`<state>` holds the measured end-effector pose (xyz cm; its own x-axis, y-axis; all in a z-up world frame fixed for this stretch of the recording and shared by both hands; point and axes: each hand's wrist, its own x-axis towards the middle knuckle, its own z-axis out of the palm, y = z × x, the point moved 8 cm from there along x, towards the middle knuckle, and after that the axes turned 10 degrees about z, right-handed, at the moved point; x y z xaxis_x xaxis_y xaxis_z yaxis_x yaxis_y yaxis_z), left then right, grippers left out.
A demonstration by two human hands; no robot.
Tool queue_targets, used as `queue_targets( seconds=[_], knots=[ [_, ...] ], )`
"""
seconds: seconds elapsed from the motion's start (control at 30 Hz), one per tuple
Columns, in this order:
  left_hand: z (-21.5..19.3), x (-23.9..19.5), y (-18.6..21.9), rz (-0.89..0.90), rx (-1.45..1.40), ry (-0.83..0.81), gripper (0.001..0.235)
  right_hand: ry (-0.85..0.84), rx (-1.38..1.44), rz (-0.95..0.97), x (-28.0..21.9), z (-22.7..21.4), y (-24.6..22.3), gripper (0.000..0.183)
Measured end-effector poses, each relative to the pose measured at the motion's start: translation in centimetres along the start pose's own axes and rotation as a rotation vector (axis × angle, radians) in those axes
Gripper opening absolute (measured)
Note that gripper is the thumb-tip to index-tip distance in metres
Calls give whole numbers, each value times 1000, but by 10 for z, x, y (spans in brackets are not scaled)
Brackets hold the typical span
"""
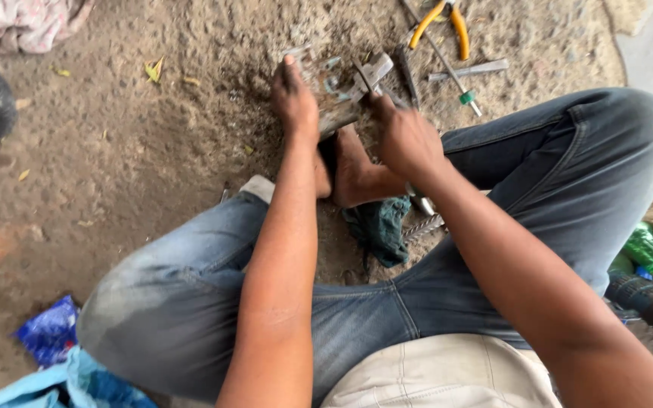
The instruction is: The person sits on the ground and uses a hammer and chisel to chip away at a metal part, likely a brake caliper. They repeatedly strike the chisel to remove material and occasionally reposition the part to access different areas.
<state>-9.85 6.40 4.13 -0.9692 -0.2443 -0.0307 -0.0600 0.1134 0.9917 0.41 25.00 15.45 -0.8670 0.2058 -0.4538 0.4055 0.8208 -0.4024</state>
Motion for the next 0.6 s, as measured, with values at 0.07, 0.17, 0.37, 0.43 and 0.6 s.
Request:
queue_targets(
  seconds=[0.07,0.17,0.37,0.43,0.6],
  knots=[
    [-6,3,11,131,34,88,50,116,61,-108,-9,-14,3,49],
    [-1,-5,2,-47,119,-10,47,147,-19,-107,-19,-11,-5,53],
    [-4,-2,10,-7,8,10,49,-61,-158,-135,-32,-7,-20,61],
    [-4,-1,11,-15,-10,14,48,-103,-270,-192,-37,-15,-20,69],
    [-3,-5,10,-44,18,-21,41,-299,-649,-175,-41,-26,12,62]
  ],
)
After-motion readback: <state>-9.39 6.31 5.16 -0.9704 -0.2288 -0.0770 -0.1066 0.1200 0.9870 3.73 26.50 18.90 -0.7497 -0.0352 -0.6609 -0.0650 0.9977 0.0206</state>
